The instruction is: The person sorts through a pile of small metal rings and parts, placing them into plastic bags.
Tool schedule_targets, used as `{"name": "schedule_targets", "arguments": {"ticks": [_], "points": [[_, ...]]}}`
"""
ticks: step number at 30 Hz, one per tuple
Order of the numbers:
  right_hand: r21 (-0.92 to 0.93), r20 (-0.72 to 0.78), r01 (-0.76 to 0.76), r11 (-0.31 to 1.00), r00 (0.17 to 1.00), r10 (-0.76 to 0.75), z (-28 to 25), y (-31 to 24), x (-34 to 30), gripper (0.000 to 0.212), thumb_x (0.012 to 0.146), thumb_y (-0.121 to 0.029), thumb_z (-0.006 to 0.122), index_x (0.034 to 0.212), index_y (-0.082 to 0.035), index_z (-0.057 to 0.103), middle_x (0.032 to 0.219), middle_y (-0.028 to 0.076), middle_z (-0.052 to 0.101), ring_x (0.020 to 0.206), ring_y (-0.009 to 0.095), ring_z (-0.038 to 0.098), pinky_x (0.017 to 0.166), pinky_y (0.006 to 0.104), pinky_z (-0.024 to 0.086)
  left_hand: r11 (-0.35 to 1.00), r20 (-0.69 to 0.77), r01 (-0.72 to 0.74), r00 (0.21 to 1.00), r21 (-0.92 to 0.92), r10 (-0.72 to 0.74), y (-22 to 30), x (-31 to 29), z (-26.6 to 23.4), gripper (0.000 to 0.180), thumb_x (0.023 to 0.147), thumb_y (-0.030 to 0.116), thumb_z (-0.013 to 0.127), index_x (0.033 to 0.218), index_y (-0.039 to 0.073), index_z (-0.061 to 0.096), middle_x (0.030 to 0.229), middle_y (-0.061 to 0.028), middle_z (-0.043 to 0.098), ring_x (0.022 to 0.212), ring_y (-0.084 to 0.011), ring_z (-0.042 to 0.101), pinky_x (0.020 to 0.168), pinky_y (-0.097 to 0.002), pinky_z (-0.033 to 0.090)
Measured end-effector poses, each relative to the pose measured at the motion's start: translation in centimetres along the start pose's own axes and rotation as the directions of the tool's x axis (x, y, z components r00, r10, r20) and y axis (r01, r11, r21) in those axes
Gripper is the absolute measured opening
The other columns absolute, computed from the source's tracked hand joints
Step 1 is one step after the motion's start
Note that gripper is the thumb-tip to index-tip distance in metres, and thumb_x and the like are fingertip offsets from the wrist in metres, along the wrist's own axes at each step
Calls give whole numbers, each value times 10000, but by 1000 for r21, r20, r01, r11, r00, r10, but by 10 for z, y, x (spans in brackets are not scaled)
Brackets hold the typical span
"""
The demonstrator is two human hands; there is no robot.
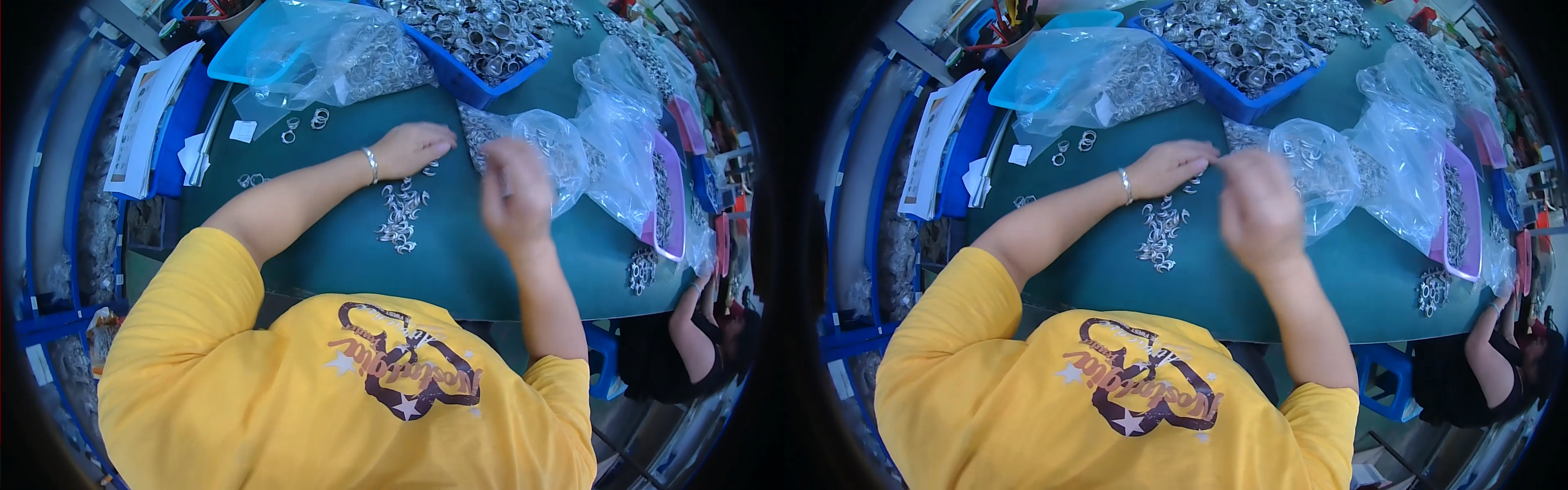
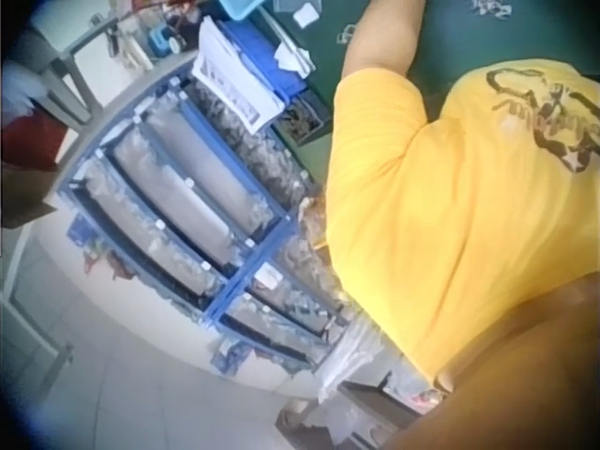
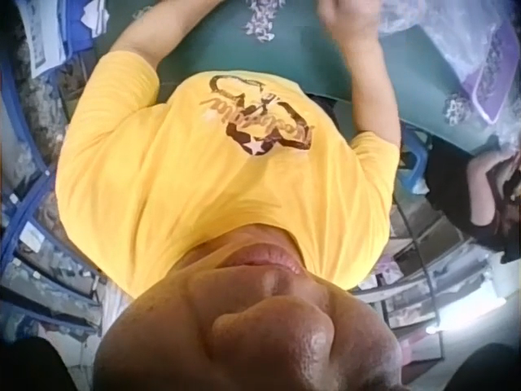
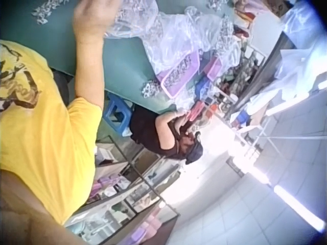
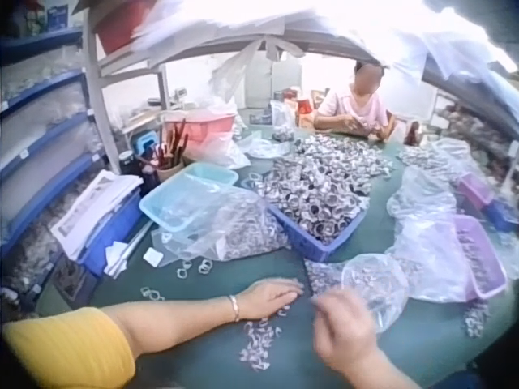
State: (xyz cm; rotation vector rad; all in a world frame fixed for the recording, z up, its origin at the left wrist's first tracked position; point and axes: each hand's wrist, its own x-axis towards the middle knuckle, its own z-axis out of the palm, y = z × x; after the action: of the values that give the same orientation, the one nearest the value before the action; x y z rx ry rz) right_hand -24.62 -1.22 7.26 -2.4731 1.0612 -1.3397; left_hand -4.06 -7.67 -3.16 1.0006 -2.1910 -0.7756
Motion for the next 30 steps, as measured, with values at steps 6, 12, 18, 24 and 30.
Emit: {"name": "schedule_targets", "arguments": {"ticks": [6, 12, 18, 24, 30], "points": [[84, 361, -222, 971, 915, 178, 51, 1, -46, 814, 724, -423, 734, 1291, 62, 407, 1299, 301, 425, 1209, 452, 424, 1007, 490, 354, 754, -130, 232, 913, -615, -387, 52, -62, -7, 324, 1003, 248, 410, 1178, 21, 559, 1117, -77, 621, 1057, -172, 575, 938, -315, 433], [38, 396, 90, 995, 913, -97, 101, -34, -54, 775, 644, -341, 779, 1256, 6, 457, 1294, 262, 432, 1192, 439, 427, 988, 511, 370, 753, -405, 250, 718, -609, -566, 79, -99, 25, 354, 992, 195, 425, 1295, 15, 459, 1261, -108, 511, 1145, -172, 492, 993, -289, 380], [9, 286, 163, 987, 945, -159, 109, -18, -38, 173, 742, -134, 671, 892, -91, 598, 820, 52, 534, 742, 260, 517, 619, 413, 456, 558, -270, 363, 601, -746, -752, 90, -92, -4, 300, 960, 163, 477, 1214, 20, 546, 1187, -78, 568, 1080, -151, 510, 941, -267, 393], [161, 153, -233, 959, 966, 209, 78, -14, -25, 91, 785, -100, 667, 869, -65, 660, 729, 106, 611, 680, 269, 609, 600, 368, 497, 643, -269, 407, 668, -649, -694, 86, -106, 5, 300, 954, 116, 479, 1232, 26, 546, 1197, -76, 578, 1081, -151, 524, 939, -267, 410], [528, -299, -434, 730, 709, 638, -29, 9, 19, 108, 827, -83, 653, 888, 6, 651, 742, 32, 613, 668, 127, 567, 581, 276, 463, 899, -269, 417, 858, -134, -438, 89, -103, 2, 580, 851, 261, 633, 1330, 16, 416, 1368, -207, 403, 1249, -337, 419, 1043, -390, 349]]}}
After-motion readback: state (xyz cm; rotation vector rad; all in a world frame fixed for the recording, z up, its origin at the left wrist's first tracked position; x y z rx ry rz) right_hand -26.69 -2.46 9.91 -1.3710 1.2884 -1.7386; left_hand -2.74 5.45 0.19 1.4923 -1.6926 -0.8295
